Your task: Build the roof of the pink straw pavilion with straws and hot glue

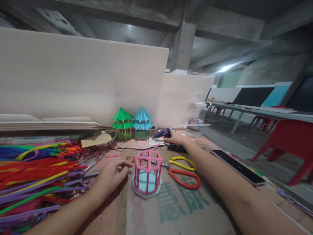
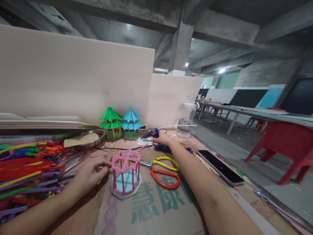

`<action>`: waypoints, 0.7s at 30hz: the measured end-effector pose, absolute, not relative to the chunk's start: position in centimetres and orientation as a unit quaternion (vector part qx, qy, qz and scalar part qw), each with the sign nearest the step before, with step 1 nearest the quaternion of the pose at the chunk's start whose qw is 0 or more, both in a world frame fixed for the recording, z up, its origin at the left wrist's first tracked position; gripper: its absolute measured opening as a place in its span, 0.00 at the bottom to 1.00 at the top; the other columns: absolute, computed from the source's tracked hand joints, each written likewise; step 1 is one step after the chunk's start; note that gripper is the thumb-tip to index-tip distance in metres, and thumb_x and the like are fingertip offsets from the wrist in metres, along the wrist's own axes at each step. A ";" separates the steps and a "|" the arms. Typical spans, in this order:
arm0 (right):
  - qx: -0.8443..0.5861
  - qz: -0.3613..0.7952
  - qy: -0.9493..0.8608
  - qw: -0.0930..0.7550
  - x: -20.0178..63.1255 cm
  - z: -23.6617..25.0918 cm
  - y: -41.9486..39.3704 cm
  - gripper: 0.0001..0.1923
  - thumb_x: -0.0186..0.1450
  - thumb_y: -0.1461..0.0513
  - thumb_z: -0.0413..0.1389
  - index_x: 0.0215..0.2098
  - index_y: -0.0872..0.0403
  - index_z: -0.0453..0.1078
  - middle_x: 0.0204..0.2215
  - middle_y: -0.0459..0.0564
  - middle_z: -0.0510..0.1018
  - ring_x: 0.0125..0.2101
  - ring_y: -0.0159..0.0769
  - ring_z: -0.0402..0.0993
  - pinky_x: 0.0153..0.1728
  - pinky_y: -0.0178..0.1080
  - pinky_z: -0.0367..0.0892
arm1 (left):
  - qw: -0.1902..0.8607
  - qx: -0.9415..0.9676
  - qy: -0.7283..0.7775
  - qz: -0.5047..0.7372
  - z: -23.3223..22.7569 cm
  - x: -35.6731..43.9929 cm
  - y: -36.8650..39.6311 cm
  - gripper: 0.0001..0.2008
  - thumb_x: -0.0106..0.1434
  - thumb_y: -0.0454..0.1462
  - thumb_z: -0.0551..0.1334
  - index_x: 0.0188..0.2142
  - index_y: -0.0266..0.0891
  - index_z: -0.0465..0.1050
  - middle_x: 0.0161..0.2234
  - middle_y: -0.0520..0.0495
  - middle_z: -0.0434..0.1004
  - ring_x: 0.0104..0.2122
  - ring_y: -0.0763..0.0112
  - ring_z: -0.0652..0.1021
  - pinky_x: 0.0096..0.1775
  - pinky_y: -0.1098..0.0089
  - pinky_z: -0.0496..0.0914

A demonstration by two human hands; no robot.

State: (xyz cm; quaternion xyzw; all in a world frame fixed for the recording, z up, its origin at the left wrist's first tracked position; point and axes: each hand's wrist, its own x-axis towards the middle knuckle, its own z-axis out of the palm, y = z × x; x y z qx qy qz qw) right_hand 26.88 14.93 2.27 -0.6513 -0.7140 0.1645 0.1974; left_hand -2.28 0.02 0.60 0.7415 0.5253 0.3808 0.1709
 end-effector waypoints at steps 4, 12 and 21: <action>-0.655 0.193 -0.697 0.219 26.0 1.7 15.2 0.19 0.70 0.56 0.57 0.56 0.55 0.67 0.52 0.54 0.73 0.47 0.42 0.74 0.46 0.49 0.73 | 0.222 0.718 0.532 0.390 1.1 -2.1 0.0 0.17 0.53 0.47 0.58 0.30 0.41 0.82 0.30 0.44 0.85 0.32 0.57 0.81 0.35 0.65 0.74; -0.630 0.188 -0.681 0.323 26.4 4.7 12.1 0.10 0.66 0.60 0.60 0.41 0.59 0.75 0.36 0.56 0.83 0.41 0.46 0.80 0.39 0.39 0.73 | 0.268 0.679 0.541 0.418 1.0 -1.8 -0.1 0.12 0.49 0.47 0.63 0.22 0.40 0.76 0.18 0.50 0.75 0.22 0.66 0.75 0.24 0.71 0.66; -0.505 0.301 -0.697 0.411 26.2 7.4 5.9 0.12 0.63 0.55 0.61 0.40 0.55 0.77 0.34 0.54 0.84 0.34 0.41 0.83 0.31 0.35 0.73 | 0.237 0.705 0.520 0.420 0.5 -2.2 0.1 0.12 0.53 0.45 0.63 0.21 0.41 0.77 0.20 0.50 0.77 0.24 0.65 0.75 0.29 0.70 0.69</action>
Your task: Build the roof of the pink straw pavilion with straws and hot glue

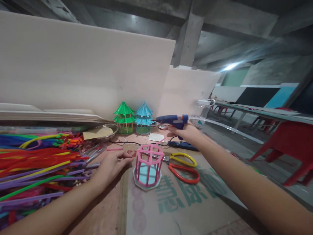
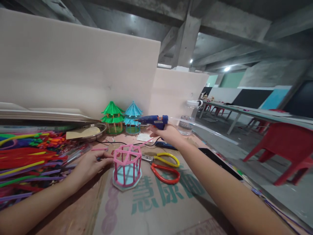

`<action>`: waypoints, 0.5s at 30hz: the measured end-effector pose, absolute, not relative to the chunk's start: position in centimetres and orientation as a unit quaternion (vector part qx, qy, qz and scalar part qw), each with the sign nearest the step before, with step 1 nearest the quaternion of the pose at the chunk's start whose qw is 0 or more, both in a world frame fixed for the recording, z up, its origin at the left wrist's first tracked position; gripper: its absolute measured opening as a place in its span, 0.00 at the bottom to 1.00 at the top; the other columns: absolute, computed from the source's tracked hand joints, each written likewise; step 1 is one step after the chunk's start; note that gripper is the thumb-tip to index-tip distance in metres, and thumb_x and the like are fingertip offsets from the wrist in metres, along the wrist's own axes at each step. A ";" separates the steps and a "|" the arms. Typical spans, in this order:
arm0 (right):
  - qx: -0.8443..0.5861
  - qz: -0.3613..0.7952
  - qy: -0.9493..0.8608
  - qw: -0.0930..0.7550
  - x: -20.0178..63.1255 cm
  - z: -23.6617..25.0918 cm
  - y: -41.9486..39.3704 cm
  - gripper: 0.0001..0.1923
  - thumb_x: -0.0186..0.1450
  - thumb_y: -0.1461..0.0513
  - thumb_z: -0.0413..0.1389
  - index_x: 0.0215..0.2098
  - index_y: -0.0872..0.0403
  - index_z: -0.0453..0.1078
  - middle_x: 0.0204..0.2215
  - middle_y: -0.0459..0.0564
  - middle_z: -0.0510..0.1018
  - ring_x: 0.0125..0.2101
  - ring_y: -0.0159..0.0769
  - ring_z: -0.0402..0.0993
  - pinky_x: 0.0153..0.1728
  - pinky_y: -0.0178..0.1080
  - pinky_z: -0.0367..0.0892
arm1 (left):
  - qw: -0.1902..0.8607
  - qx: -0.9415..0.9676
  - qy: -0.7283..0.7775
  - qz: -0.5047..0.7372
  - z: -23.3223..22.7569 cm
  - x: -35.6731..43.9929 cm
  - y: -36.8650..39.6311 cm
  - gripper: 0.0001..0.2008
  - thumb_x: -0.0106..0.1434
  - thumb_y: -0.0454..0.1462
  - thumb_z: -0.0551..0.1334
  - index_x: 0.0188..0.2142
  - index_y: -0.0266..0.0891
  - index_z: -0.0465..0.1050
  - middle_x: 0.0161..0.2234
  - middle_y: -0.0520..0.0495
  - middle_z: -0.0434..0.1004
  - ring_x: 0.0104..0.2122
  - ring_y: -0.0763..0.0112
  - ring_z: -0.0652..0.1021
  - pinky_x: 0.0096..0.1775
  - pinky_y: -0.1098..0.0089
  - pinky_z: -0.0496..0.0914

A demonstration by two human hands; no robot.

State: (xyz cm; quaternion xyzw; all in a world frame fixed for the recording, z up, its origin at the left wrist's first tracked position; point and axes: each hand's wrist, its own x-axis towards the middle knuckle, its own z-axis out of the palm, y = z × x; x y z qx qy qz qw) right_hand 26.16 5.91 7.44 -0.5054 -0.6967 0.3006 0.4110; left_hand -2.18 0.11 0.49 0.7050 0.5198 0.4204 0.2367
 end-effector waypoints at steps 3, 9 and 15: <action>-0.462 0.343 -0.682 0.451 26.3 7.6 4.7 0.12 0.60 0.56 0.63 0.39 0.54 0.77 0.36 0.54 0.84 0.31 0.39 0.82 0.34 0.38 0.74 | 0.229 0.713 0.507 0.427 0.7 -2.1 0.0 0.10 0.54 0.44 0.62 0.24 0.42 0.79 0.23 0.49 0.80 0.26 0.63 0.78 0.32 0.69 0.71; -0.457 0.332 -0.670 0.482 27.5 8.9 3.4 0.16 0.53 0.54 0.66 0.36 0.55 0.76 0.29 0.50 0.82 0.16 0.26 0.66 0.19 0.33 0.60 | 0.258 0.699 0.518 0.421 1.4 -1.5 -0.4 0.09 0.50 0.43 0.62 0.23 0.41 0.77 0.13 0.55 0.69 0.18 0.68 0.73 0.23 0.72 0.66; -0.437 0.325 -0.678 0.493 28.1 10.0 2.5 0.19 0.52 0.52 0.66 0.35 0.56 0.74 0.27 0.50 0.80 0.16 0.24 0.59 0.18 0.34 0.55 | 0.228 0.704 0.543 0.396 1.4 -1.5 -0.3 0.10 0.47 0.41 0.57 0.22 0.41 0.77 0.15 0.55 0.71 0.15 0.73 0.68 0.19 0.75 0.60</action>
